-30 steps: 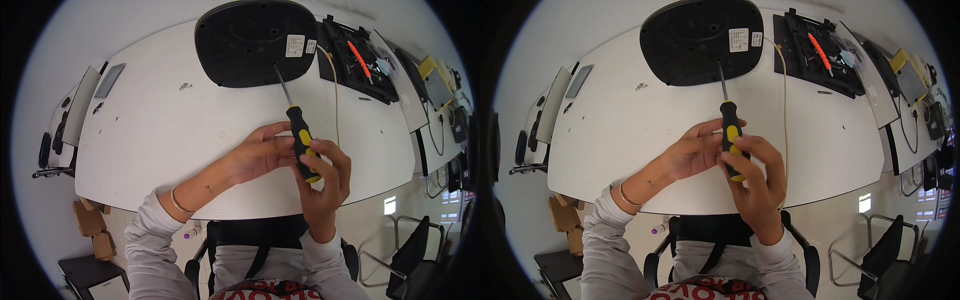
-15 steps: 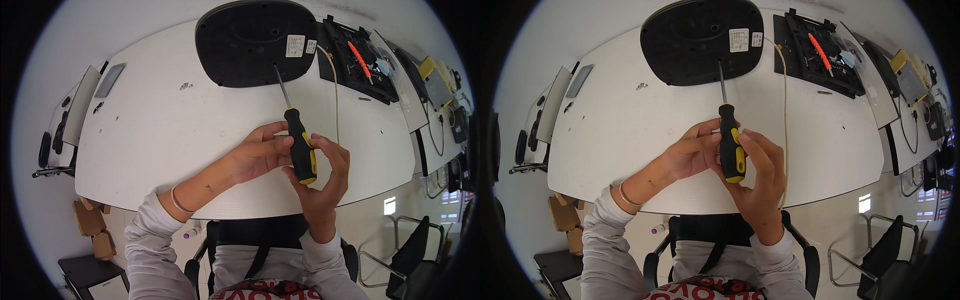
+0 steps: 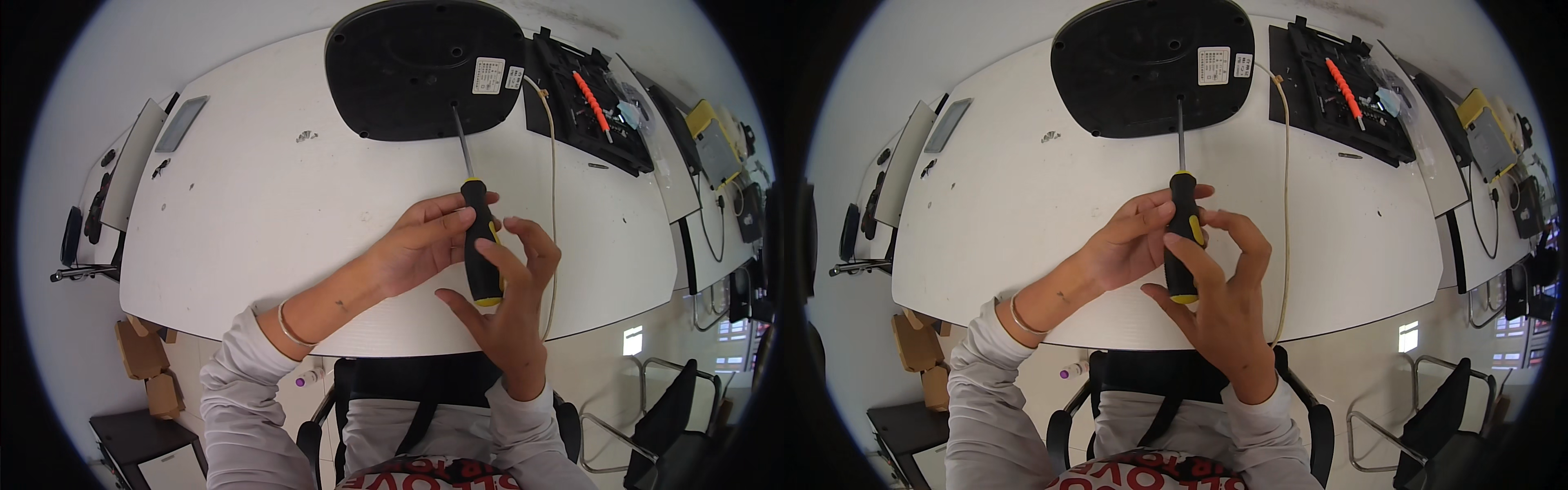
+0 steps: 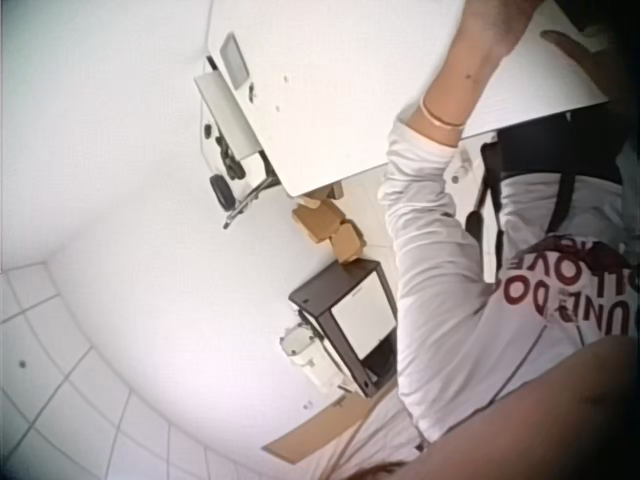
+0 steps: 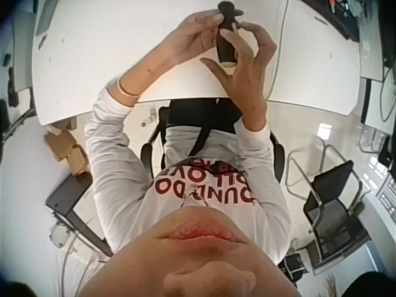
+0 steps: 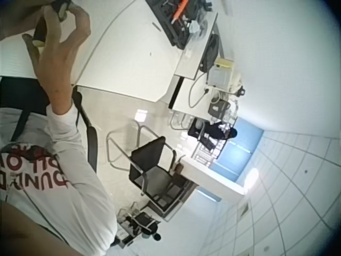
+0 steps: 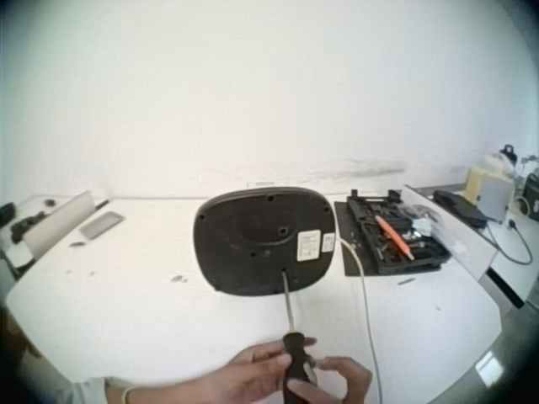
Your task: The person uses a screwdriver to tighten screws into the base of a black electronic device. They repeatedly pick up screws from the table and secure them into the device's mounting holes.
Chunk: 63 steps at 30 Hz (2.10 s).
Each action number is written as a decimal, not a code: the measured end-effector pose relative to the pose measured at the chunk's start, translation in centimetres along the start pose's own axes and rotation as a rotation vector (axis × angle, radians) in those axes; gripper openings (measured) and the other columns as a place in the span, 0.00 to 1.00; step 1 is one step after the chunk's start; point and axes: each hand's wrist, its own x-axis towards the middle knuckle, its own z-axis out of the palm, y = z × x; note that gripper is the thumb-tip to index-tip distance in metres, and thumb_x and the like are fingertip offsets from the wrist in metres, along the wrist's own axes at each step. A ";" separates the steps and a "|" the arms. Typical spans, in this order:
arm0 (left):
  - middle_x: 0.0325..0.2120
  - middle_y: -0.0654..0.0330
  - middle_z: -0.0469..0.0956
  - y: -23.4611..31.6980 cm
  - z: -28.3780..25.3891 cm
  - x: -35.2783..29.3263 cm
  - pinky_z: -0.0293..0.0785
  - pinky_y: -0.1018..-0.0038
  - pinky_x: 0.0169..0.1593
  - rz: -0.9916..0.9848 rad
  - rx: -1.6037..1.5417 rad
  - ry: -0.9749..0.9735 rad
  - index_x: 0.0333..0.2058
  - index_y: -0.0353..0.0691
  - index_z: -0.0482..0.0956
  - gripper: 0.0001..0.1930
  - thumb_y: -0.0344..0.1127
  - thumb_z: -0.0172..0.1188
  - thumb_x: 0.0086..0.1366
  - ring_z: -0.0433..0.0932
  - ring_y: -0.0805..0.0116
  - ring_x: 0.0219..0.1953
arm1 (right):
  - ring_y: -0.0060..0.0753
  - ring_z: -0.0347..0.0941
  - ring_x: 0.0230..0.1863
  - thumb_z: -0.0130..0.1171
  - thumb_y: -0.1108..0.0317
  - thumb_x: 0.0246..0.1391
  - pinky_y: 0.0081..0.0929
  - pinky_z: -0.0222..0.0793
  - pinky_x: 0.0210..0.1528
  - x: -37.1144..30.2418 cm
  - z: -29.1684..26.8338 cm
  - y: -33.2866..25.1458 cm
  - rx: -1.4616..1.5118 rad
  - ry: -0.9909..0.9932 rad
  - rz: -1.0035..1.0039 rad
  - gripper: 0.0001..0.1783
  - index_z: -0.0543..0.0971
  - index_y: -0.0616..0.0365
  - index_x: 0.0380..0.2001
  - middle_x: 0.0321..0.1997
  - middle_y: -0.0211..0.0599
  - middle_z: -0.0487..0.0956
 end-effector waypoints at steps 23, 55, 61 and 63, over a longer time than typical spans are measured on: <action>0.38 0.65 0.74 -0.4 0.1 0.3 0.72 0.79 0.44 0.031 -0.009 0.061 0.61 0.37 0.57 0.28 0.36 0.54 0.65 0.74 0.77 0.38 | 0.47 0.68 0.55 0.67 0.77 0.38 0.38 0.68 0.52 -0.1 1.0 0.7 0.068 0.047 -0.035 0.22 0.74 0.54 0.40 0.49 0.37 0.74; 0.40 0.55 0.78 5.9 -5.4 -1.4 0.77 0.78 0.48 0.218 0.189 0.481 0.44 0.32 0.75 0.13 0.32 0.55 0.64 0.78 0.70 0.41 | 0.61 0.72 0.50 0.68 0.84 0.31 0.47 0.74 0.51 -3.9 -0.5 -0.6 0.349 0.142 -0.079 0.20 0.73 0.58 0.31 0.43 0.45 0.78; 0.35 0.60 0.80 7.7 -6.1 -2.7 0.74 0.79 0.43 0.335 0.692 0.572 0.39 0.35 0.80 0.08 0.30 0.58 0.61 0.78 0.72 0.37 | 0.62 0.69 0.53 0.62 0.62 0.52 0.56 0.65 0.57 -4.5 -0.4 0.1 0.561 0.180 0.065 0.17 0.67 0.55 0.40 0.48 0.43 0.72; 0.33 0.62 0.80 8.8 -7.1 -3.4 0.73 0.78 0.41 0.432 1.106 0.668 0.37 0.37 0.81 0.07 0.29 0.59 0.60 0.77 0.73 0.35 | 0.61 0.70 0.53 0.62 0.58 0.52 0.54 0.66 0.58 -4.7 -0.4 0.7 0.590 0.258 0.151 0.20 0.67 0.54 0.41 0.48 0.43 0.72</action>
